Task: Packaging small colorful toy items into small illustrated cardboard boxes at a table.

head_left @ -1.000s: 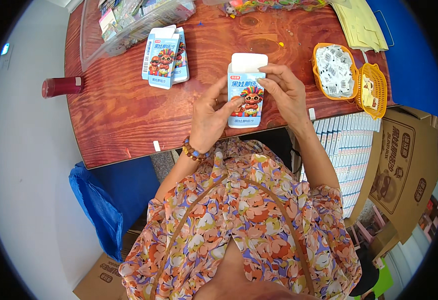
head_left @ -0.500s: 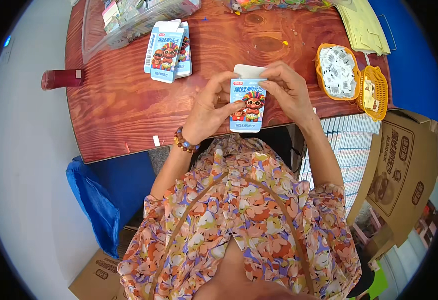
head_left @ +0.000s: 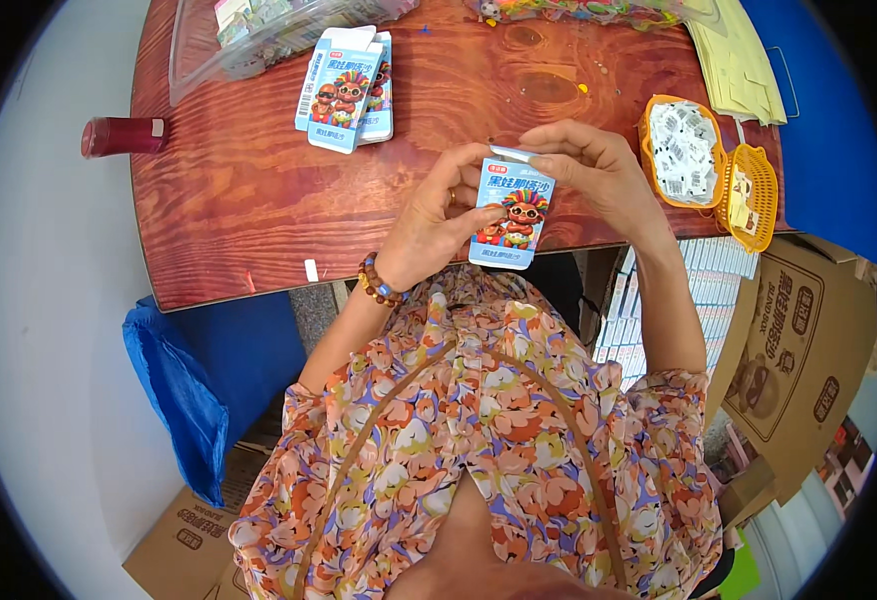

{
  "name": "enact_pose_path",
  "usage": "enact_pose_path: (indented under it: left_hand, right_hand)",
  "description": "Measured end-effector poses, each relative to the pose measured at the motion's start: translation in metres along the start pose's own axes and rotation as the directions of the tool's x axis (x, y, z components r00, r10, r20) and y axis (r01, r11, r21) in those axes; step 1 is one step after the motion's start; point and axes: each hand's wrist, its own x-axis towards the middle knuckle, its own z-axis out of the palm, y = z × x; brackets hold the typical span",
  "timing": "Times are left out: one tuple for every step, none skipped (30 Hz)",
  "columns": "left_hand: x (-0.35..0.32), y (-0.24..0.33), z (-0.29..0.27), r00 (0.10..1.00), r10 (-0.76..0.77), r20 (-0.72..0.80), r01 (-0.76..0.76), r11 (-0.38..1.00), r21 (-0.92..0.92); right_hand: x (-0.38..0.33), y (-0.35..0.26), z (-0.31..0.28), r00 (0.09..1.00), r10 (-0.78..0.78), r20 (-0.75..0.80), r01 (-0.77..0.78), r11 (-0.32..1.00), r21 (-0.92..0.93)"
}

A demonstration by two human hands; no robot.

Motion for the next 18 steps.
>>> enact_pose_path:
  left_hand:
    - [0.0, 0.001, 0.0, 1.0, 0.0, -0.002, 0.0, 1.0, -0.001]
    - [0.0, 0.003, 0.001, 1.0, -0.008, 0.01, 0.008, 1.0, -0.017]
    - [0.0, 0.004, 0.001, 1.0, -0.016, 0.022, 0.017, 0.999, -0.034]
    - [0.0, 0.004, 0.001, 1.0, -0.017, 0.021, 0.017, 0.999, -0.035]
    - [0.001, 0.004, 0.001, 0.999, -0.025, 0.026, 0.025, 1.0, -0.011]
    - [0.001, 0.004, 0.001, 0.999, -0.033, 0.032, 0.032, 0.999, 0.013]
    - [0.001, 0.005, 0.0, 0.999, -0.034, 0.031, 0.033, 0.999, 0.013]
    - [0.001, 0.005, 0.0, 0.999, -0.034, 0.029, 0.033, 0.998, 0.047]
    - [0.002, 0.005, 0.0, 0.999, -0.035, 0.027, 0.033, 0.996, 0.081]
    - [0.002, 0.006, 0.0, 0.999, -0.036, 0.026, 0.034, 0.996, 0.08]
    - [0.003, 0.006, 0.0, 0.999, -0.032, 0.029, 0.029, 0.994, 0.107]
    - [0.003, 0.006, 0.0, 0.999, -0.029, 0.032, 0.024, 0.991, 0.134]
    - [0.003, 0.006, 0.0, 0.999, -0.03, 0.032, 0.026, 0.991, 0.133]
    - [0.003, 0.006, 0.001, 0.999, -0.048, 0.019, 0.045, 0.993, 0.112]
    - [0.002, 0.006, 0.002, 0.998, -0.066, 0.005, 0.065, 0.994, 0.091]
    - [0.002, 0.006, 0.002, 0.998, -0.068, 0.006, 0.067, 0.994, 0.09]
    - [0.003, 0.004, 0.003, 0.998, -0.061, -0.009, 0.062, 0.995, 0.073]
    - [0.003, 0.003, 0.004, 0.998, -0.056, -0.024, 0.057, 0.997, 0.055]
  right_hand:
    - [0.0, -0.002, -0.001, 0.999, 0.044, 0.007, -0.043, 0.998, -0.05]
    - [0.0, -0.003, -0.002, 0.999, 0.045, 0.008, -0.045, 0.998, -0.051]
    - [0.001, -0.003, -0.003, 0.999, 0.042, 0.015, -0.04, 0.994, -0.103]
    - [0.002, -0.004, -0.004, 0.999, 0.039, 0.022, -0.036, 0.987, -0.155]
    - [0.002, -0.006, -0.003, 0.999, 0.041, 0.023, -0.037, 0.987, -0.155]
    - [0.001, -0.009, -0.002, 0.999, 0.039, 0.008, -0.037, 0.979, -0.198]
    - [0.001, -0.011, -0.002, 0.999, 0.037, -0.007, -0.037, 0.97, -0.241]
    - [0.002, -0.011, -0.002, 0.999, 0.038, -0.006, -0.038, 0.97, -0.241]
    - [0.002, -0.012, -0.003, 0.999, 0.037, -0.001, -0.036, 0.959, -0.281]
    - [0.002, -0.012, -0.003, 0.999, 0.035, 0.003, -0.033, 0.947, -0.319]
    - [0.002, -0.012, -0.003, 0.999, 0.036, 0.003, -0.033, 0.947, -0.319]
    - [0.002, -0.013, -0.002, 0.999, 0.044, -0.002, -0.041, 0.931, -0.364]
    - [0.001, -0.013, -0.002, 0.999, 0.051, -0.007, -0.05, 0.912, -0.407]
    - [0.001, -0.013, -0.002, 0.999, 0.052, -0.007, -0.05, 0.912, -0.408]
    - [0.0, -0.012, -0.002, 0.999, 0.04, -0.006, -0.039, 0.905, -0.424]
    - [-0.001, -0.012, -0.002, 1.0, 0.028, -0.006, -0.028, 0.898, -0.44]
    - [-0.001, -0.014, -0.001, 1.0, 0.029, -0.003, -0.028, 0.898, -0.44]
    - [-0.002, -0.018, 0.0, 1.0, 0.002, 0.019, 0.007, 0.887, -0.461]
